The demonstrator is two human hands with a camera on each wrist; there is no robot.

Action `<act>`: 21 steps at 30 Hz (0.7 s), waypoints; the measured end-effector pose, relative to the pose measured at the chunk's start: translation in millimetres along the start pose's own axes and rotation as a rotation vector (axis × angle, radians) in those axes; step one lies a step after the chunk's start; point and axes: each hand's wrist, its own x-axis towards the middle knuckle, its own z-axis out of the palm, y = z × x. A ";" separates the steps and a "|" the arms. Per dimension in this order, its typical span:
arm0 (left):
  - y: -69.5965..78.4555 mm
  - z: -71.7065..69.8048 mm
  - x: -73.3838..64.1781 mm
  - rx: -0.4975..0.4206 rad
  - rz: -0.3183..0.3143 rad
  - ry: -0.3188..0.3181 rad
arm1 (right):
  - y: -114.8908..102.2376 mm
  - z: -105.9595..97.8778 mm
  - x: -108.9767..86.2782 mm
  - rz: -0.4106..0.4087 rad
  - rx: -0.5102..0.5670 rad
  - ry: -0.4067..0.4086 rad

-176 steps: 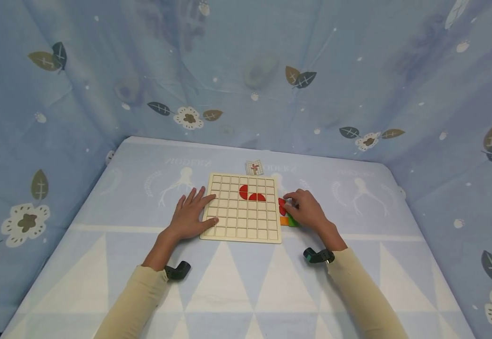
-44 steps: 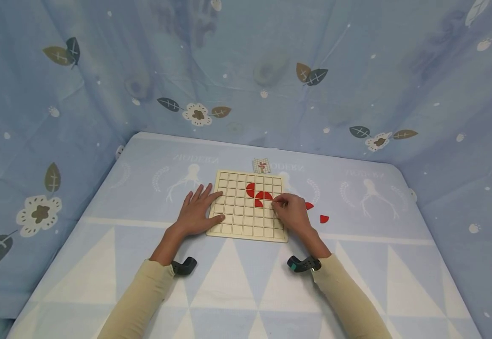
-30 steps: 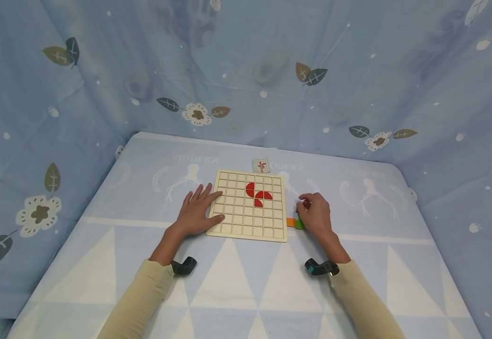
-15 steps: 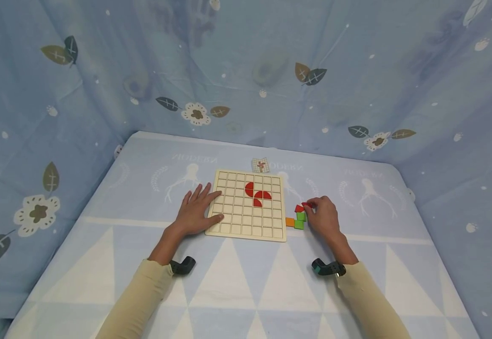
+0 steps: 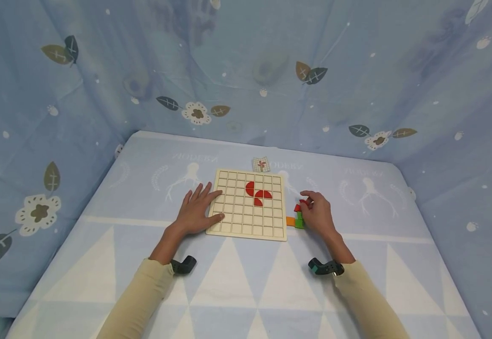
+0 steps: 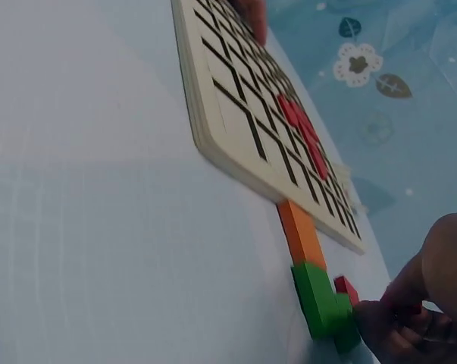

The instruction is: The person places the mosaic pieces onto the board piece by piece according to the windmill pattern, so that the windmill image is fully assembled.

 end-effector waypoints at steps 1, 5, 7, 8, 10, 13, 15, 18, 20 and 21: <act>0.2 -0.2 -0.3 0.001 -0.002 0.000 | -1.9 2.2 0.2 -0.014 0.008 -0.006; 1.4 -0.7 -0.6 -0.003 0.001 0.012 | -9.3 9.7 1.0 -0.066 0.074 -0.019; 1.5 -0.7 -0.6 -0.001 0.000 0.014 | -12.2 13.9 1.3 -0.080 0.106 -0.030; 1.1 -0.2 -0.4 0.003 -0.001 0.014 | -13.5 15.8 1.1 -0.091 0.121 -0.032; 0.6 0.3 -0.3 0.004 0.001 0.014 | -16.1 19.9 1.1 -0.090 0.148 -0.036; -0.7 0.9 -0.2 0.002 -0.003 0.007 | -21.0 26.3 0.4 -0.066 0.214 -0.070; -1.2 1.1 -0.2 -0.007 -0.004 0.003 | -25.6 30.4 -0.4 -0.034 0.270 -0.100; -1.9 1.8 0.2 -0.012 -0.006 0.001 | -33.7 36.6 -2.1 0.013 0.338 -0.154; -2.1 2.5 0.4 -0.013 -0.005 0.000 | -38.4 41.7 -2.3 0.045 0.363 -0.180; -2.2 2.8 0.5 -0.014 -0.005 0.000 | -40.5 44.0 -2.1 0.059 0.375 -0.186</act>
